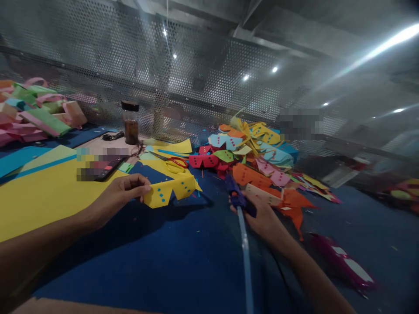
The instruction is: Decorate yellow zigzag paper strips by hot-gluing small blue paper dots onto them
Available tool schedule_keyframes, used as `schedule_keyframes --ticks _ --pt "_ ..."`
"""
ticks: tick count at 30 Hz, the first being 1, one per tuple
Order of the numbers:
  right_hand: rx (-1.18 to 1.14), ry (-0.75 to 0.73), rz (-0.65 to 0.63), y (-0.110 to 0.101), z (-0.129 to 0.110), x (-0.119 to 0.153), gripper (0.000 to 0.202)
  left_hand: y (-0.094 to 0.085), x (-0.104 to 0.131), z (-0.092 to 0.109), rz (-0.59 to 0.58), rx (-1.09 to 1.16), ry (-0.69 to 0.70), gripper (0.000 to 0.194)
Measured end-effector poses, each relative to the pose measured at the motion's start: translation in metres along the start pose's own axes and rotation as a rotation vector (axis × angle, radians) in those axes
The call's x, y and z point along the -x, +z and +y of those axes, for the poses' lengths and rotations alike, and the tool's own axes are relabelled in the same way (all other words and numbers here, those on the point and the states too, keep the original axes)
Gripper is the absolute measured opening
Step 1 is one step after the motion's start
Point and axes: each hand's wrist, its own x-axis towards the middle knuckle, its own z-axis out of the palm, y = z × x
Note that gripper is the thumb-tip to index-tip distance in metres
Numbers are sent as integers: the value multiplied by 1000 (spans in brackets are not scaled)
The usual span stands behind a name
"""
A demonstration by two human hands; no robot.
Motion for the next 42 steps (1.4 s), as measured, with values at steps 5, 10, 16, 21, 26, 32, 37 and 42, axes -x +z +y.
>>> schedule_keyframes --ticks 5,10,16,21,26,32,37,42 --pt "-462 124 -50 8 -13 5 36 0 -1 0 19 -9 -2 22" --pt "-768 214 -92 20 -27 5 36 2 0 5 25 -21 -25 23" --pt "-630 267 -155 33 -64 11 41 4 1 9 9 -48 -20 28" --pt "-483 88 -203 46 -91 18 26 3 -1 8 19 -60 -25 24" --pt "-296 -183 -243 53 -98 20 24 5 -1 7 14 -71 -4 22" --pt "-284 -257 -226 67 -88 24 15 8 5 8 -25 -58 -53 23" --pt "-255 -261 -227 75 -80 28 9 10 6 7 -53 -42 -51 25" --pt "-248 -267 -225 76 -77 31 13 9 6 1 -69 -56 -57 27"
